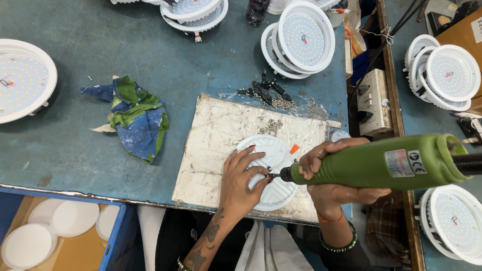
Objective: The person assembles LED light fixtures by wiping the LED surface, then using a green electric screwdriver to fasten screws into the fixture. They handle multiple units, placing completed ones aside and picking up new ones from a stack.
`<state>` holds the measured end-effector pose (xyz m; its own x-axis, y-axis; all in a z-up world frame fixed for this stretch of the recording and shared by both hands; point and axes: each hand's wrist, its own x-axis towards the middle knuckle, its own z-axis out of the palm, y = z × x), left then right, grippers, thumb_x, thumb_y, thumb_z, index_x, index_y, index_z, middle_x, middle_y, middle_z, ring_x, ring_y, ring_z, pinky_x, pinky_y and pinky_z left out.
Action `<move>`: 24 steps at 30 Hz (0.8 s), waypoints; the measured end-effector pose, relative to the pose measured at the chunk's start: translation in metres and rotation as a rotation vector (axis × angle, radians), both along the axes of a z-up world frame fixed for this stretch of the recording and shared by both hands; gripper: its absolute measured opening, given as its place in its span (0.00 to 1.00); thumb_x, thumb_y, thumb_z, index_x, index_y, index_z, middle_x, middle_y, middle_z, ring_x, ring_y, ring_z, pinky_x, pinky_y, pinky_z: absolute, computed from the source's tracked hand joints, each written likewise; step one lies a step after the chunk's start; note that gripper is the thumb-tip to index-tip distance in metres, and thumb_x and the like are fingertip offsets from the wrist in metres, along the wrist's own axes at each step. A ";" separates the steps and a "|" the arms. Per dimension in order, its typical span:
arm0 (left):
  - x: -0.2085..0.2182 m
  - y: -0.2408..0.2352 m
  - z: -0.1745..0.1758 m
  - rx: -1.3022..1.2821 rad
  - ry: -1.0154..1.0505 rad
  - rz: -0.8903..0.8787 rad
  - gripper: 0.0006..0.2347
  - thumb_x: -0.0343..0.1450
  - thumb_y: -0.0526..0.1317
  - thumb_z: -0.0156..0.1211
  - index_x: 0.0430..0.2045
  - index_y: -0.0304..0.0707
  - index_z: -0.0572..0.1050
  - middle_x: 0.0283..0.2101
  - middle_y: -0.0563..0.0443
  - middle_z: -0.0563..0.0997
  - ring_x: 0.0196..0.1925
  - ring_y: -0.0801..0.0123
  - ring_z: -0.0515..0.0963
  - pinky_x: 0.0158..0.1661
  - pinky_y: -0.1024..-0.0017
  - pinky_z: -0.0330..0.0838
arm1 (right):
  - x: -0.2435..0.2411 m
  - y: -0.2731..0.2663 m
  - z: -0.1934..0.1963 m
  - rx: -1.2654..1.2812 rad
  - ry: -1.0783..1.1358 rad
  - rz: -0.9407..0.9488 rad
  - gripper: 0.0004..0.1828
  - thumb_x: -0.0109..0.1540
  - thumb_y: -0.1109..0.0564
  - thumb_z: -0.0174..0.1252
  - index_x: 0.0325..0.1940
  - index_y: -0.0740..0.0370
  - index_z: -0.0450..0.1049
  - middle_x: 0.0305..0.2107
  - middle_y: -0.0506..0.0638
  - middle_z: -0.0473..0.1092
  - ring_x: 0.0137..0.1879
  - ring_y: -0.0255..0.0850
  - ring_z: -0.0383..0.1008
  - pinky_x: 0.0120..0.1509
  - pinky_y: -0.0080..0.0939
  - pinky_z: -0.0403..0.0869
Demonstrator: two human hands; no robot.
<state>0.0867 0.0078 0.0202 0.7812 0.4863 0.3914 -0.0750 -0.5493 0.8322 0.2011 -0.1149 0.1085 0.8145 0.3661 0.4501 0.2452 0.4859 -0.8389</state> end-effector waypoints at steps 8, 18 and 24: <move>0.000 -0.005 0.000 0.028 -0.007 0.018 0.03 0.64 0.35 0.68 0.27 0.37 0.82 0.55 0.49 0.79 0.69 0.55 0.67 0.70 0.48 0.48 | 0.001 -0.003 -0.002 0.010 -0.063 0.003 0.54 0.55 0.09 0.36 0.46 0.66 0.57 0.18 0.55 0.60 0.18 0.38 0.59 0.22 0.38 0.66; -0.001 -0.018 -0.001 0.131 0.007 0.072 0.03 0.69 0.34 0.63 0.31 0.35 0.80 0.51 0.49 0.79 0.67 0.58 0.70 0.72 0.47 0.45 | 0.006 -0.016 0.026 0.091 -0.035 -0.148 0.55 0.55 0.08 0.37 0.43 0.67 0.61 0.18 0.56 0.60 0.17 0.40 0.61 0.21 0.39 0.66; -0.002 -0.016 0.003 0.053 -0.025 0.047 0.06 0.64 0.33 0.67 0.32 0.36 0.80 0.49 0.49 0.79 0.63 0.58 0.73 0.70 0.49 0.46 | 0.001 -0.015 0.019 0.086 -0.006 -0.128 0.56 0.52 0.08 0.37 0.46 0.66 0.59 0.16 0.56 0.60 0.15 0.39 0.60 0.19 0.40 0.65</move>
<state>0.0844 -0.0079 0.0234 0.7477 0.5003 0.4366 -0.0681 -0.5963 0.7999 0.2025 -0.1300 0.1270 0.8495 0.2192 0.4799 0.3145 0.5200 -0.7941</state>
